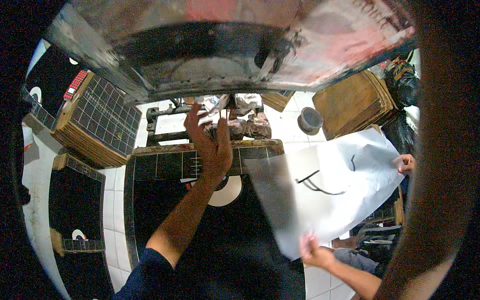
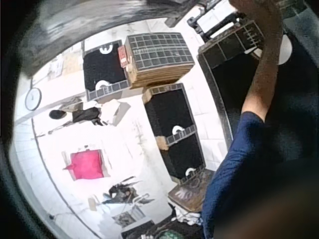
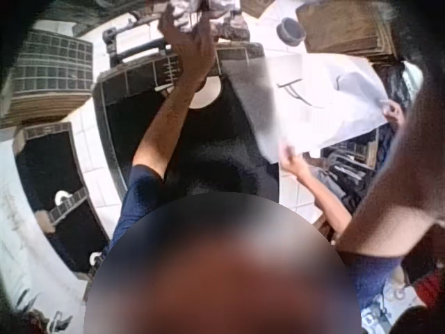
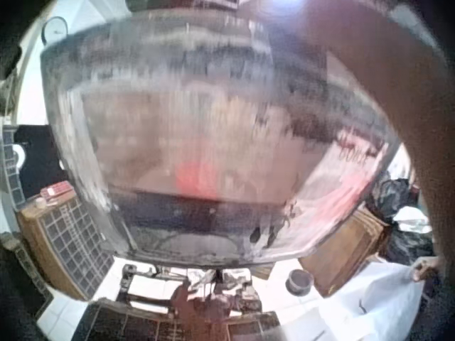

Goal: The person performs screen printing on black skateboard decks. They place a deck on the press, lower the screen, and use a squeegee to pull ink across the mesh. After lifting the screen to reveal the printed design, they remove the deck and repeat the process on subsequent decks.

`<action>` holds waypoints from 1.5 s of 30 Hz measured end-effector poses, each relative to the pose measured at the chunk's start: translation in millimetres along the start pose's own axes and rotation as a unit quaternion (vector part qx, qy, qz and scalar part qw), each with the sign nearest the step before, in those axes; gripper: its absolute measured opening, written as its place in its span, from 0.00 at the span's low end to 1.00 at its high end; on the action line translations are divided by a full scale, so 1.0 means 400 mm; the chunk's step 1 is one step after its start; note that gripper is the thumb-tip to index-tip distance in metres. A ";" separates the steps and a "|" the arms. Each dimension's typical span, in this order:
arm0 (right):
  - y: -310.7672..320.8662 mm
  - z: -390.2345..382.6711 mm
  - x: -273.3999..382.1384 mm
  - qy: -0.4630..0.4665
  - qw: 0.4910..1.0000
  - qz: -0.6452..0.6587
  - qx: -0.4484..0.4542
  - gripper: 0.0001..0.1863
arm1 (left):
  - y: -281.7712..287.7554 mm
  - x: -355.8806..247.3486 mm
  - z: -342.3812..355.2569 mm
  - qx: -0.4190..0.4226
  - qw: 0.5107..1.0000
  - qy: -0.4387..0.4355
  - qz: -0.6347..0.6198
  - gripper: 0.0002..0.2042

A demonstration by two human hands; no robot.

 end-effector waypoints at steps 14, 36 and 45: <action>0.319 -0.727 0.294 0.010 1.000 -0.001 0.011 0.21 | 0.618 -0.698 -0.357 -0.119 0.742 0.380 -0.540 0.42; -0.115 -1.021 0.134 -0.073 0.952 0.040 0.295 0.25 | 0.838 -0.224 -1.058 -0.157 0.752 0.633 -0.091 0.29; -0.406 -0.979 0.085 -0.046 0.909 0.026 0.414 0.27 | 0.837 -0.243 -1.057 -0.132 0.740 0.652 -0.102 0.31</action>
Point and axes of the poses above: each hand's wrist, its own z-axis towards the middle knuckle, its own y-axis out of the back of the hand, x = y × z, the point moved 9 cm from there along z, towards the middle knuckle, and after that the axes turned 2 degrees about y, right-handed, at the moved point
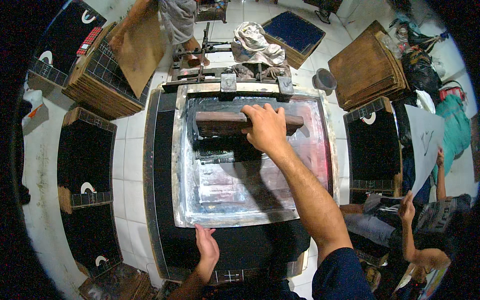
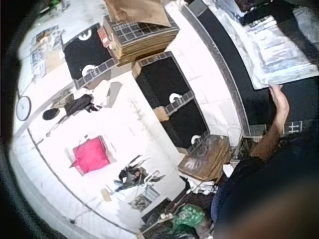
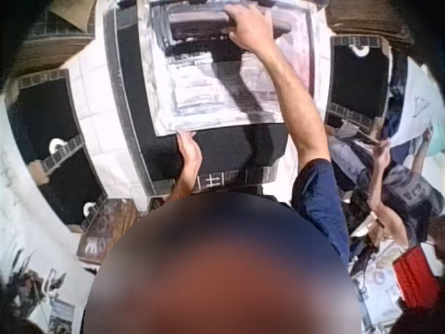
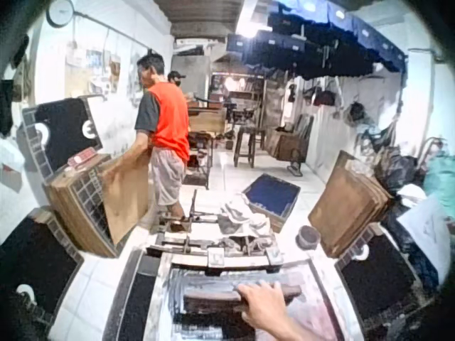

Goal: The person performs screen printing on black skateboard decks. They place a deck on the press, lower the screen, and use a squeegee to pull ink across the mesh. After lifting the screen to reveal the printed design, they remove the deck and repeat the process on subsequent decks.

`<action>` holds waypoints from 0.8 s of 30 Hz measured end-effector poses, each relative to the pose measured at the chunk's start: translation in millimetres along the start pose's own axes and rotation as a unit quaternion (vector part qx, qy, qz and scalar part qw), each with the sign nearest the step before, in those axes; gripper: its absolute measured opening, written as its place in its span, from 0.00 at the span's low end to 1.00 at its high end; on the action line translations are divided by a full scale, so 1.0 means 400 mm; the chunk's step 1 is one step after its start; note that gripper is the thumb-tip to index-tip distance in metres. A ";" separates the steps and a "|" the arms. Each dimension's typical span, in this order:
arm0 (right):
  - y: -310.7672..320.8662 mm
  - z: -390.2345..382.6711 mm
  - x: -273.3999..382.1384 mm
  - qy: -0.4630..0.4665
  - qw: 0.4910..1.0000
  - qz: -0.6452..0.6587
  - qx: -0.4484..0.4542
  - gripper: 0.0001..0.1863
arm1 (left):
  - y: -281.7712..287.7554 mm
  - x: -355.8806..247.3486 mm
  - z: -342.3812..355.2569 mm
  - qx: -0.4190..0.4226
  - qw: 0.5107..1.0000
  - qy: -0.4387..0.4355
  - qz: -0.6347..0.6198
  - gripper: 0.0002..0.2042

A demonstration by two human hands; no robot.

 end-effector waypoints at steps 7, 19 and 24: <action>-0.045 0.041 0.003 -0.008 1.000 0.002 0.012 0.26 | -0.014 -0.016 -0.012 0.013 1.000 -0.012 -0.010 0.30; -0.103 0.042 0.009 -0.028 0.999 -0.011 0.010 0.22 | 0.007 0.000 -0.015 0.007 1.000 -0.005 -0.008 0.27; -0.096 -0.029 0.053 0.001 0.998 -0.039 -0.054 0.17 | 0.004 -0.007 -0.019 -0.006 1.000 -0.016 -0.017 0.26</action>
Point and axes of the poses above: each hand's wrist, its own z-axis towards the middle knuckle, its own y-axis out of the back of the hand, x = y × z, the point moved 9 cm from there along z, towards the middle knuckle, and after that the axes turned 2 degrees about y, right-handed, at the moved point
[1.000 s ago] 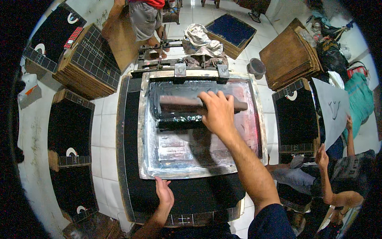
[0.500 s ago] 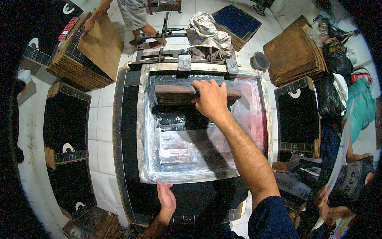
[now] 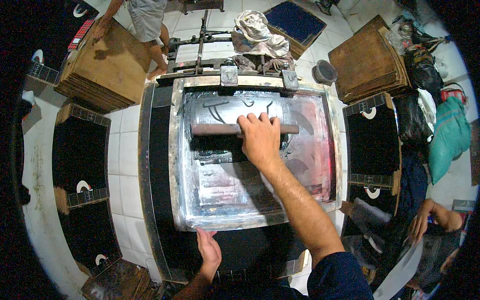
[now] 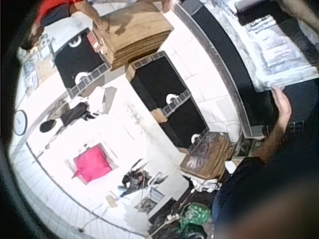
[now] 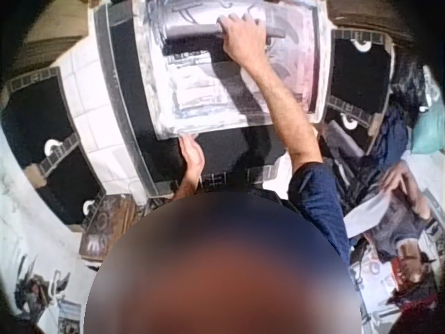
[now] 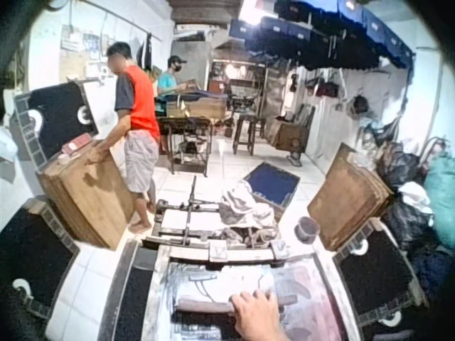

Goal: The person performs screen printing on black skateboard decks. They place a deck on the press, lower the screen, and use a squeegee to pull ink across the mesh. After lifting the screen to reveal the printed design, they remove the deck and repeat the process on subsequent decks.

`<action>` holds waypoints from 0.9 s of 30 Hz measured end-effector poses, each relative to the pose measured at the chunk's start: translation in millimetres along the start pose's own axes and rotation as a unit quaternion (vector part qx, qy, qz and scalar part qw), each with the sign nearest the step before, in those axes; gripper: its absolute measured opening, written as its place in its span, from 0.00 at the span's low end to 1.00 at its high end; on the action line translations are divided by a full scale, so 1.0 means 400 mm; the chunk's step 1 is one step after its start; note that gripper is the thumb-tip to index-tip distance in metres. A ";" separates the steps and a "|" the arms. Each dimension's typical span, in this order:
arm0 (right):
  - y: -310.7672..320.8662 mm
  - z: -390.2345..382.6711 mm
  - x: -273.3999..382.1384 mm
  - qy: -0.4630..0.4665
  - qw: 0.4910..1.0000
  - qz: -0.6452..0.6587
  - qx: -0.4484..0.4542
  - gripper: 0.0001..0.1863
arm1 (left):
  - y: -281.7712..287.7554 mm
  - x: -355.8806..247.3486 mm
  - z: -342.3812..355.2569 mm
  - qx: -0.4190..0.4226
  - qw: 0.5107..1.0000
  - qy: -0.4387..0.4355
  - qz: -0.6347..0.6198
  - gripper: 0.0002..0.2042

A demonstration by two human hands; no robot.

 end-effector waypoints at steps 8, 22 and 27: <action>0.035 -0.194 0.063 -0.030 0.998 0.020 -0.046 0.17 | 0.012 0.019 0.006 0.003 1.000 0.024 0.007 0.28; 0.152 -0.455 0.080 -0.051 0.973 0.044 -0.223 0.24 | 0.002 0.008 0.036 0.053 0.998 0.013 0.009 0.29; 0.194 -0.567 0.085 -0.090 0.959 0.041 -0.267 0.18 | -0.056 -0.058 0.010 0.122 0.992 0.022 -0.035 0.29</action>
Point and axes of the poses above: each hand's wrist, its own z-axis towards the middle knuckle, its own y-axis out of the back of the hand, x = y × z, the point moved 9 cm from there along z, towards the middle knuckle, and after that the axes turned 2 degrees about y, right-handed, at the moved point
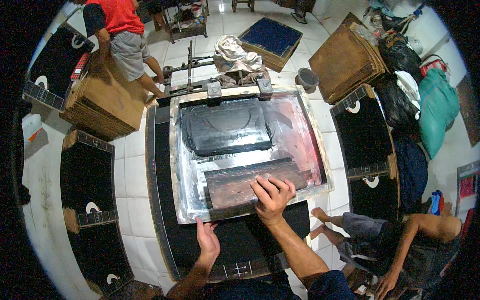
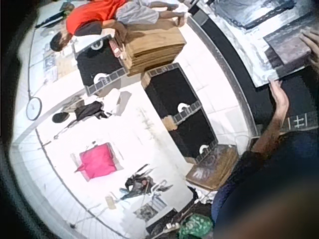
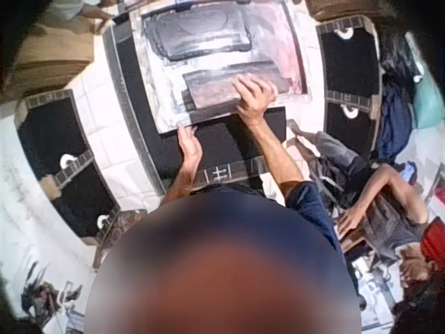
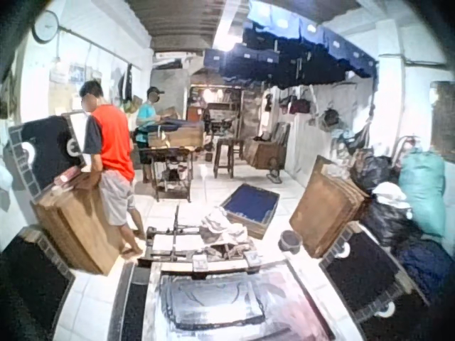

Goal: The person performs screen printing on black skateboard decks. They place a deck on the press, lower the screen, and use a squeegee to pull ink across the mesh. After lifting the screen to reveal the printed design, they remove the deck and repeat the process on subsequent decks.

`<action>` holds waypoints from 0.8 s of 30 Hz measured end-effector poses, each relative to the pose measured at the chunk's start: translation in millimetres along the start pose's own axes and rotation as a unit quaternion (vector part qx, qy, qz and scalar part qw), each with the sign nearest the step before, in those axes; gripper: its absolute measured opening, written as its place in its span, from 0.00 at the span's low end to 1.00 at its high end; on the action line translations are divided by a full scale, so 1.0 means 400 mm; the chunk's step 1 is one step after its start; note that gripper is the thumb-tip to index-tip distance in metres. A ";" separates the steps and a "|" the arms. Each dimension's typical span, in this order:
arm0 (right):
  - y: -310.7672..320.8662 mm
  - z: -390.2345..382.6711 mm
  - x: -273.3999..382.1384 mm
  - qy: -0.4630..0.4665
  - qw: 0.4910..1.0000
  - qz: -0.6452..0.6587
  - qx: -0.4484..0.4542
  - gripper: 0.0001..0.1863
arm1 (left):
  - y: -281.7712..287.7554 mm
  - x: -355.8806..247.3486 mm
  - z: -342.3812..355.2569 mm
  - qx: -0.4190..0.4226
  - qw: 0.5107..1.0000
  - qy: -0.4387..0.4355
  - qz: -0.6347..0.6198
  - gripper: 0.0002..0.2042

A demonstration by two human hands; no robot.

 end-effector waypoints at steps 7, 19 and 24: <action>0.241 0.177 0.082 0.080 0.985 0.008 -0.153 0.15 | -0.195 -0.291 -0.178 0.102 0.983 -0.120 -0.092 0.20; 0.440 0.834 0.191 0.182 0.964 -0.040 -0.190 0.17 | -0.305 -0.149 0.061 0.191 0.970 0.128 0.080 0.35; 0.434 0.982 0.168 0.182 0.957 -0.041 -0.224 0.23 | -0.189 -0.045 0.002 0.167 0.972 0.133 0.097 0.34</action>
Point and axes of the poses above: each hand's wrist, its own z-axis towards the middle knuckle, its own y-axis out of the back of the hand, x = y × z, the point moved 9 cm from there along z, towards the middle knuckle, and after that the axes turned 2 degrees about y, right-handed, at the moved point
